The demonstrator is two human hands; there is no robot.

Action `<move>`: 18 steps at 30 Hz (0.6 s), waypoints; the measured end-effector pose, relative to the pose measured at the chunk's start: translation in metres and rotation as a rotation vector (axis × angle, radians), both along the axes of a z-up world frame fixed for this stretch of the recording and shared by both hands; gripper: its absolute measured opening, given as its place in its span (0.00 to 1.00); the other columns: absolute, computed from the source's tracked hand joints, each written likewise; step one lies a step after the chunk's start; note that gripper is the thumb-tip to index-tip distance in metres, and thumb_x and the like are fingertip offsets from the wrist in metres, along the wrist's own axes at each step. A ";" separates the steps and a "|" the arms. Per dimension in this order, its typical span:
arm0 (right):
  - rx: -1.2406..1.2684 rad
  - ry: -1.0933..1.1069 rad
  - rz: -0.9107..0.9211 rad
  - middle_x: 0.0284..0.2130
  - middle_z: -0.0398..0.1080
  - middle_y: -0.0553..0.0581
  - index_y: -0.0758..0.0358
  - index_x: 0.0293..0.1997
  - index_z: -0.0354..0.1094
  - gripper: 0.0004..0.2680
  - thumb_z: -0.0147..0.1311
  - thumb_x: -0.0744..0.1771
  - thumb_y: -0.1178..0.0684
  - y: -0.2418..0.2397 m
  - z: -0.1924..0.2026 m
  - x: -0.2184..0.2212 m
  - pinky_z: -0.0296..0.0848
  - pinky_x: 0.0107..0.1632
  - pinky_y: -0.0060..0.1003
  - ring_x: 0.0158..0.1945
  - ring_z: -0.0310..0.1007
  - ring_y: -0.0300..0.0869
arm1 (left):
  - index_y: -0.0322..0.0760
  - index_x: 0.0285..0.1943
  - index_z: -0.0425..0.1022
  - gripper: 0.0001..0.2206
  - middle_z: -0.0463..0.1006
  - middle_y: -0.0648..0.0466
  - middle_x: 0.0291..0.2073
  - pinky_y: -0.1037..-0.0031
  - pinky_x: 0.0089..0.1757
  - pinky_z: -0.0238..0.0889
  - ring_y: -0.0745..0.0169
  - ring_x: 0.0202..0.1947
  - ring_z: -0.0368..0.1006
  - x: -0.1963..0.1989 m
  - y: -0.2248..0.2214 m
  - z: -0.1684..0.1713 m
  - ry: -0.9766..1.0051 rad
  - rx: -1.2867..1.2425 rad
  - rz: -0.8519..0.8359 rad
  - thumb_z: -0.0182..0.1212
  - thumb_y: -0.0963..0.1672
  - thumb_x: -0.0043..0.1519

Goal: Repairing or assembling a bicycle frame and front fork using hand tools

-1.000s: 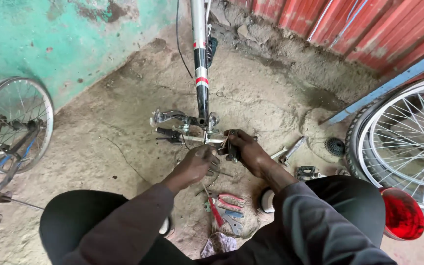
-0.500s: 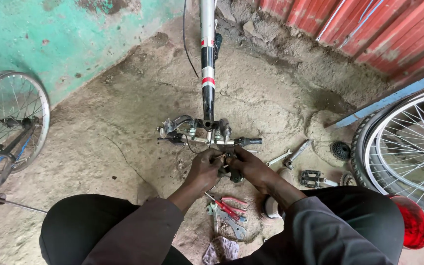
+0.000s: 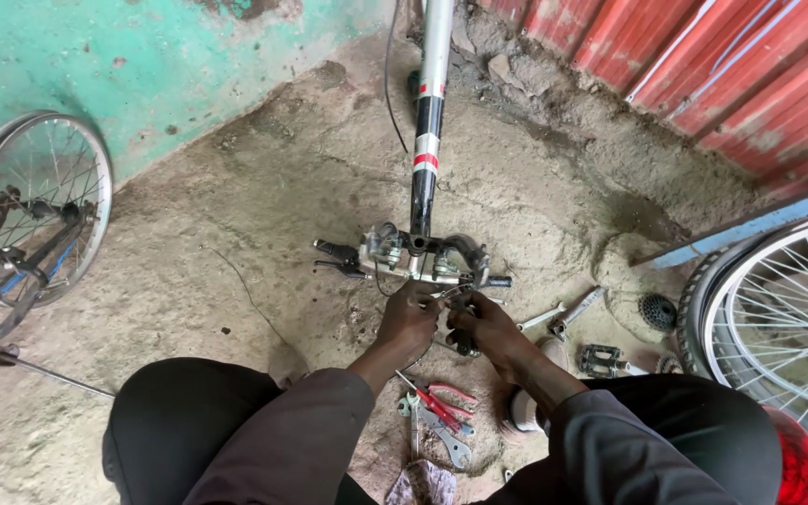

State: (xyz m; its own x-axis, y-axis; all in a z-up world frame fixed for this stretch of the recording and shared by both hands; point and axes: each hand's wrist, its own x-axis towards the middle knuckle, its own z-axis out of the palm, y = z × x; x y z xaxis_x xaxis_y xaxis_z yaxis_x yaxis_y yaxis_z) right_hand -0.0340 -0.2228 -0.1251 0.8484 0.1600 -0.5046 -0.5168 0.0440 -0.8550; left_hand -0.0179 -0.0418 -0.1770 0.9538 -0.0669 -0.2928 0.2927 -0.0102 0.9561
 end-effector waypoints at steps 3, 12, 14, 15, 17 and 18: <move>-0.038 0.032 -0.081 0.35 0.69 0.65 0.73 0.55 0.61 0.11 0.48 0.68 0.60 0.001 0.019 0.000 0.73 0.31 0.35 0.32 0.76 0.49 | 0.33 0.60 0.74 0.17 0.79 0.37 0.47 0.59 0.48 0.78 0.39 0.53 0.78 0.019 -0.017 -0.044 -0.079 0.347 0.080 0.57 0.42 0.63; -0.071 0.029 -0.181 0.38 0.69 0.67 0.74 0.55 0.60 0.11 0.50 0.68 0.60 -0.001 0.035 0.007 0.72 0.34 0.38 0.37 0.76 0.52 | 0.25 0.68 0.66 0.20 0.74 0.26 0.53 0.54 0.44 0.82 0.37 0.50 0.79 0.038 -0.024 -0.050 0.038 -0.067 -0.023 0.54 0.43 0.69; -0.074 0.021 -0.184 0.38 0.69 0.67 0.74 0.55 0.60 0.11 0.49 0.68 0.60 -0.003 0.029 0.008 0.72 0.35 0.37 0.38 0.76 0.52 | 0.22 0.68 0.64 0.21 0.74 0.26 0.52 0.56 0.45 0.82 0.38 0.49 0.79 0.029 -0.029 -0.028 0.082 -0.143 0.061 0.53 0.42 0.69; -0.076 0.011 -0.192 0.38 0.68 0.67 0.73 0.55 0.60 0.11 0.49 0.68 0.60 -0.004 0.027 0.009 0.72 0.35 0.37 0.38 0.76 0.52 | 0.18 0.68 0.61 0.21 0.74 0.25 0.52 0.57 0.46 0.81 0.39 0.48 0.80 0.025 -0.032 -0.017 0.122 -0.219 0.139 0.53 0.41 0.69; -0.063 0.007 -0.194 0.38 0.68 0.67 0.73 0.54 0.60 0.11 0.49 0.68 0.60 -0.004 0.028 0.010 0.71 0.34 0.37 0.37 0.76 0.52 | 0.20 0.68 0.61 0.20 0.73 0.27 0.51 0.57 0.45 0.82 0.41 0.48 0.79 0.029 -0.035 -0.031 0.113 -0.227 0.147 0.52 0.42 0.69; -0.051 0.005 -0.200 0.37 0.68 0.67 0.73 0.54 0.59 0.11 0.49 0.68 0.60 -0.005 0.029 0.010 0.71 0.34 0.37 0.37 0.75 0.52 | 0.22 0.67 0.61 0.19 0.73 0.29 0.51 0.57 0.45 0.83 0.42 0.48 0.79 0.030 -0.038 -0.039 0.107 -0.235 0.152 0.52 0.42 0.70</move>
State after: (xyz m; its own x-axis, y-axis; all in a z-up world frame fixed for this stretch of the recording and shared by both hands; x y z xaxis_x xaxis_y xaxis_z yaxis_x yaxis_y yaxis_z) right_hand -0.0240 -0.2276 -0.0961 0.8583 -0.0369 -0.5119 -0.5062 0.1028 -0.8562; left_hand 0.0121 -0.0797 -0.2161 0.9228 -0.0035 -0.3852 0.3729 0.2596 0.8908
